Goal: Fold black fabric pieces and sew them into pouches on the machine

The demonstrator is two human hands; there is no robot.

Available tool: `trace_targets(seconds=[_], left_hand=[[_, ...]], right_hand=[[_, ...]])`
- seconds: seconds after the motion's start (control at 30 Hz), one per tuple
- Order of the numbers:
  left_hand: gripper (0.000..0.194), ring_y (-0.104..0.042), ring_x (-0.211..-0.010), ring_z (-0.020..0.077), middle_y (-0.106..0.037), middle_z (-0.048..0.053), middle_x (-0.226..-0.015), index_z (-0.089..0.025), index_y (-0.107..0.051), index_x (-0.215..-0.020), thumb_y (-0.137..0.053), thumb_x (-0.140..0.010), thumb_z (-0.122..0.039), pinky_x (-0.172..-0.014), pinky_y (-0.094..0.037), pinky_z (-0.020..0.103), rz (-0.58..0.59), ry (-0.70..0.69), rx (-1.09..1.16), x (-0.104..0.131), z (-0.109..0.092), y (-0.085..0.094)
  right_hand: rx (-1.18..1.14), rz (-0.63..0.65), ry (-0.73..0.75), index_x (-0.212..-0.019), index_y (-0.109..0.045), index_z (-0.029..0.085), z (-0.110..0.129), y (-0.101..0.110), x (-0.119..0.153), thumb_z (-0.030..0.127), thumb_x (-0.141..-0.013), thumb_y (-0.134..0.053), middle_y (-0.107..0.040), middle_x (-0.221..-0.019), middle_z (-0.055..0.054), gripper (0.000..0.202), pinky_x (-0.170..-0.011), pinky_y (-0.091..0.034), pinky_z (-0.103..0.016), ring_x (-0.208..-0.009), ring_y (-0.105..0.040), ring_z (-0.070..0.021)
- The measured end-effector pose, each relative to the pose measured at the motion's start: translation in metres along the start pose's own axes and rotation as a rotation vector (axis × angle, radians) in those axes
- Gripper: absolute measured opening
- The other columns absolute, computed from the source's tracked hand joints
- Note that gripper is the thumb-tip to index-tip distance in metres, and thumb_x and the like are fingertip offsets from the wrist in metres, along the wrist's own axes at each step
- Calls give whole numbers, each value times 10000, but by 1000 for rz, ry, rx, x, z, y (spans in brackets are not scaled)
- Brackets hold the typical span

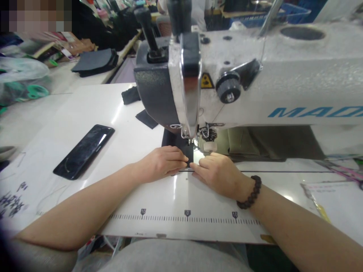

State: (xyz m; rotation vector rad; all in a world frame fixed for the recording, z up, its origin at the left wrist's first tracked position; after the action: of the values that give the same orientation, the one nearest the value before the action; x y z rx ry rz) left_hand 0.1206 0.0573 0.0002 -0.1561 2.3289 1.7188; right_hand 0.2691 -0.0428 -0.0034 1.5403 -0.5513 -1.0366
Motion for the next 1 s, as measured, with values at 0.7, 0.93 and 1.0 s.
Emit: trace_targets(seconds=[0.7, 0.93, 1.0], left_hand=[[239, -545, -947, 181, -629, 80, -966, -102, -632, -860, -406, -871, -180, -837, -471, 294, 24, 82, -62, -4, 3, 5], [253, -542, -980, 175, -609, 86, -1021, -103, -614, -932, -384, -884, -194, -876, -458, 302, 3, 157, -67, -4, 14, 0], [255, -540, -979, 176, -603, 79, -1024, -107, -621, -907, -383, -885, -198, -873, -458, 300, -7, 160, -78, -3, 17, -1]], right_hand=[[15, 118, -161, -974, -605, 169, -4, -5, -2, 388, -892, -333, -555, -597, -9, 358, -528, -265, -273, -552, -485, -130], [108, 125, -247, -1023, -584, 178, -6, -8, -5, 443, -873, -348, -605, -638, -10, 386, -493, -256, -270, -542, -515, -141], [129, 120, -271, -1042, -580, 183, -6, -9, -6, 442, -862, -377, -617, -646, -9, 375, -494, -262, -268, -541, -520, -143]])
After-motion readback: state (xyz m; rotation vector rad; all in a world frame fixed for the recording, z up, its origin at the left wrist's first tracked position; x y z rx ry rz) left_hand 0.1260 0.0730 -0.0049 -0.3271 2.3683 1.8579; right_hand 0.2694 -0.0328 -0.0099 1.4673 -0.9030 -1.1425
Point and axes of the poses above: each hand's wrist, its own x-axis away from the middle knuckle, its own y-axis out of the back of the hand, z = x × y, the point moved 2 cm from there along -x, towards the middle knuckle
